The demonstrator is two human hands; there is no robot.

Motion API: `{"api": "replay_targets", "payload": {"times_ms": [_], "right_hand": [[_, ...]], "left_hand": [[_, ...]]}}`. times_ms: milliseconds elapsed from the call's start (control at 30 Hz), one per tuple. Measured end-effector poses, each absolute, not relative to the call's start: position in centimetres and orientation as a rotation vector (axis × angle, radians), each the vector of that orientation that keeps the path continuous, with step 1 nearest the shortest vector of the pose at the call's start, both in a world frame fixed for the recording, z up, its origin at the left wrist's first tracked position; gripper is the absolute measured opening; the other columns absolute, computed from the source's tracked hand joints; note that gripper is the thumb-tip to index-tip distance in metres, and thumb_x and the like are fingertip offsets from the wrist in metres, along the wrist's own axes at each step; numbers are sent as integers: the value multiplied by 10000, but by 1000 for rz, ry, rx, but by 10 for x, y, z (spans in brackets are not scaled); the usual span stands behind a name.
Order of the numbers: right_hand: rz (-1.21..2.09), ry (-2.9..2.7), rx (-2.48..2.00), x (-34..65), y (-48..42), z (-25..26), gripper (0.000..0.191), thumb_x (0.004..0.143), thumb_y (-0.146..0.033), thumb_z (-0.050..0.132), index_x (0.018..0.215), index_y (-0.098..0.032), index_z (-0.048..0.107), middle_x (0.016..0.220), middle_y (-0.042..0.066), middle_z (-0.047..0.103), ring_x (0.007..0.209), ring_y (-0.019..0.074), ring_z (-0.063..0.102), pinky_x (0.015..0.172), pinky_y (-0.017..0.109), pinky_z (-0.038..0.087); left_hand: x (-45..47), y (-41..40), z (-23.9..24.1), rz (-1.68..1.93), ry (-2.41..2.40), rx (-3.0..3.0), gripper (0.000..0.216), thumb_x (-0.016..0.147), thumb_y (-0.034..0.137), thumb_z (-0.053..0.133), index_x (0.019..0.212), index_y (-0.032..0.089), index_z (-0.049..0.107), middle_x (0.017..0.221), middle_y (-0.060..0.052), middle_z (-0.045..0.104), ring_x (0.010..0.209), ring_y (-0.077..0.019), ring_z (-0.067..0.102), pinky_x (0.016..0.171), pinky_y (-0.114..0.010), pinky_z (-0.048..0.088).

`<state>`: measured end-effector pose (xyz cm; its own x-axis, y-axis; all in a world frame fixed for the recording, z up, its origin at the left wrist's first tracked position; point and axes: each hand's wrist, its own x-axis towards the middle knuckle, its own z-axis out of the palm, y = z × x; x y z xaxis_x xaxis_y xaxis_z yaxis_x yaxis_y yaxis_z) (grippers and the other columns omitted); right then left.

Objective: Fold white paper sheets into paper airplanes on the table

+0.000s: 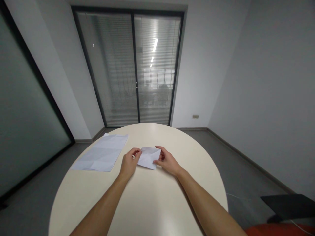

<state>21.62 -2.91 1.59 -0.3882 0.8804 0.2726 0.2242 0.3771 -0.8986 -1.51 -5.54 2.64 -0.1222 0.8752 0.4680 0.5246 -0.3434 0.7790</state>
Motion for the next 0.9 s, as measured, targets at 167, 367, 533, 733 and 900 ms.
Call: {"api": "replay_targets", "payload": {"times_ms": [167, 367, 533, 733, 900], "right_hand": [[861, -1828, -936, 216, -25, 17, 426, 823, -259, 695, 1237, -205, 613, 852, -6, 652, 769, 149, 594, 745, 275, 482], [595, -2009, -945, 226, -28, 32, 171, 850, -132, 597, 922, -211, 731, 935, 38, 730, 891, 180, 646, 831, 296, 481], [542, -2196, -881, 235, -29, 34, 170, 837, -125, 644, 919, -217, 761, 980, 45, 739, 929, 189, 664, 878, 302, 479], [495, -2344, -871, 235, -29, 30, 154, 827, -143, 670, 895, -230, 777, 904, 31, 734, 850, 177, 662, 817, 280, 481], [502, -2359, -874, 236, -27, 27, 186, 792, -107, 661, 878, -223, 778, 914, 35, 745, 861, 177, 658, 820, 275, 477]], "left_hand": [[-13, -55, 26, 1496, 1512, 1802, 226, 877, 409, 583, 918, 204, 669, 871, -38, 745, 853, -202, 674, 833, -331, 514], [-15, -55, 23, 1413, 1466, 1850, 190, 867, 337, 578, 934, 207, 698, 961, -54, 768, 937, -220, 702, 921, -378, 524], [-21, -57, 18, 1104, 1574, 2046, 263, 774, 132, 588, 968, 249, 720, 1032, -23, 772, 1002, -232, 704, 931, -378, 524], [-19, -63, 22, 893, 1493, 2320, 366, 731, 60, 571, 987, 250, 752, 1091, -40, 760, 1072, -242, 686, 999, -394, 506], [-18, -67, 22, 771, 1477, 2397, 355, 756, 111, 609, 1054, 247, 748, 1245, -72, 715, 1279, -292, 582, 1088, -454, 446]]}}
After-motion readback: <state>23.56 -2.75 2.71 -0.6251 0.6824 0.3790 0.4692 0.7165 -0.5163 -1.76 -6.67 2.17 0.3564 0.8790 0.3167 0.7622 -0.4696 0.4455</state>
